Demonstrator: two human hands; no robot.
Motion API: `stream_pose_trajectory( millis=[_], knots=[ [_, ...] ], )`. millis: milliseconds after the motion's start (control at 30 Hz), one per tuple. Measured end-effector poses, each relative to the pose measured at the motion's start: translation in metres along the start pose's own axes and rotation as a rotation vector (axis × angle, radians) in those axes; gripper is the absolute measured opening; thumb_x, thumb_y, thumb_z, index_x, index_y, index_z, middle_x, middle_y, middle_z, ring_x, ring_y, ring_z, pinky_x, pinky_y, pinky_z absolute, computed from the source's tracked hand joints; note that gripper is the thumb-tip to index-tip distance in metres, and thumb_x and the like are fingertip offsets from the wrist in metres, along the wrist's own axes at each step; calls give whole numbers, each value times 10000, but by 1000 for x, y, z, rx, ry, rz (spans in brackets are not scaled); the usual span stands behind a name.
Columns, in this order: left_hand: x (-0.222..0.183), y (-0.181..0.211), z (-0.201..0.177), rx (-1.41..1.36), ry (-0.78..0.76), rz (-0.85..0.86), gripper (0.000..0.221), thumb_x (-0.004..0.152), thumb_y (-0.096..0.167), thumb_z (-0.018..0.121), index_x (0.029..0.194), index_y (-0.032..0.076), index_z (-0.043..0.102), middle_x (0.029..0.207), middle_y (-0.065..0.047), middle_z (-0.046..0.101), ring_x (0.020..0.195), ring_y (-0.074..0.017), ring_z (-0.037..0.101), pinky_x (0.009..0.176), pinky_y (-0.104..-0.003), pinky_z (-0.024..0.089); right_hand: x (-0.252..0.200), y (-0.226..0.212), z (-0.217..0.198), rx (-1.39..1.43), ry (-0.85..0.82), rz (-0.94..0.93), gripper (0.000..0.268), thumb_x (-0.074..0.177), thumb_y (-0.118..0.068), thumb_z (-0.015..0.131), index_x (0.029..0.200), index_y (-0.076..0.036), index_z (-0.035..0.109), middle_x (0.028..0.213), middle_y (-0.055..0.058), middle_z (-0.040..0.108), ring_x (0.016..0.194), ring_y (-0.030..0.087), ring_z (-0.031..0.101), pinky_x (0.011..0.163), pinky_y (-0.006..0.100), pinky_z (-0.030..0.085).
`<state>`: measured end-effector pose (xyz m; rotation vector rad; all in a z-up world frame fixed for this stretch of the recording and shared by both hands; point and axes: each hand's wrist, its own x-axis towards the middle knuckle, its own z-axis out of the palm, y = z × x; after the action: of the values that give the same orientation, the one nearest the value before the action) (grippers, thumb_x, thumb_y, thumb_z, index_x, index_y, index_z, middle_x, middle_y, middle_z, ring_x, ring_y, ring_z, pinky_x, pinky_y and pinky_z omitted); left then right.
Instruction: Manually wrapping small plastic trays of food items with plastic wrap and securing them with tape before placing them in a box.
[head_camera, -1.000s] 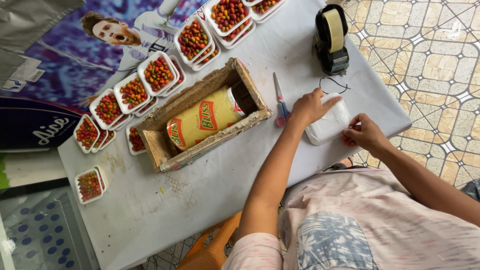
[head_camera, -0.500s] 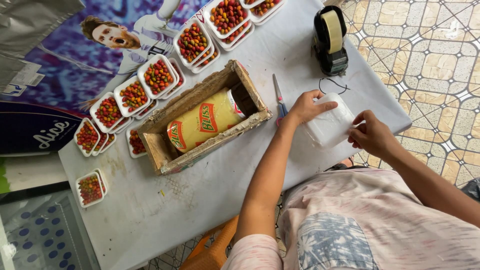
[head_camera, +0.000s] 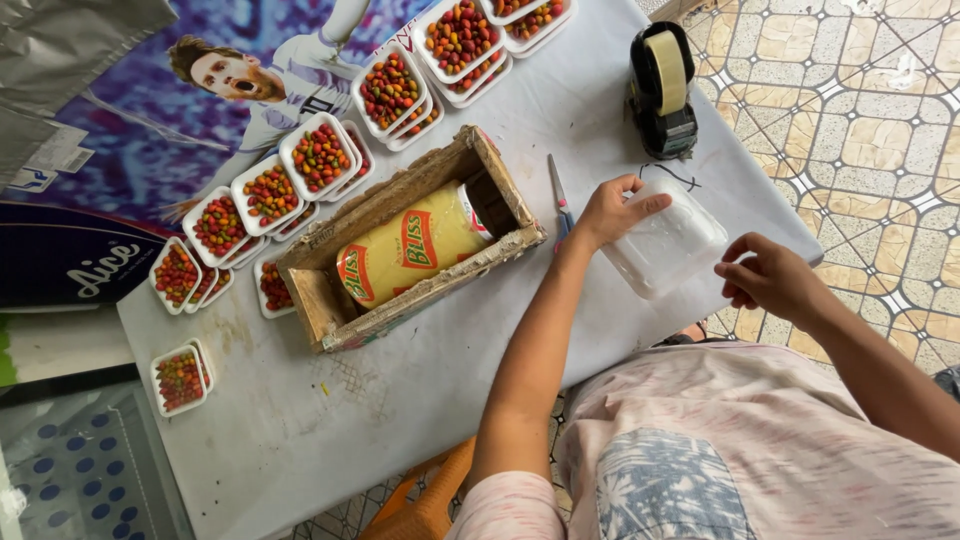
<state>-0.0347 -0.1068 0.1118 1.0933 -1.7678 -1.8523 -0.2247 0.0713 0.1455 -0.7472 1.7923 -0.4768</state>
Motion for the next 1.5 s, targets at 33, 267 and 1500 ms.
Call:
stream_pose_trajectory(
  millis=[33,267,1500],
  knots=[
    [0,-1,0,0,2,1,559,702,592,767,689,216,354,695,94,297,641,-75,290,605,-249,248,11,10,3,-1,-1,-2,185,1051,-178,650,1097,-1,621,826,223,777,688,289,690,636,384,555],
    [15,-24,0,363,-10,-111,541,747,683,592,765,157,464,729,2,546,713,-186,509,670,-335,376,59,48,24,513,-67,69,155,1041,-40,545,1170,44,559,975,253,691,821,327,675,793,397,572],
    [106,-40,31,540,363,-26,299,964,577,564,1111,335,660,1009,-61,777,1029,-347,771,924,-515,620,106,-114,-7,194,315,-370,238,1090,-224,707,1172,-5,747,1055,295,697,885,414,672,863,510,520]
  ],
)
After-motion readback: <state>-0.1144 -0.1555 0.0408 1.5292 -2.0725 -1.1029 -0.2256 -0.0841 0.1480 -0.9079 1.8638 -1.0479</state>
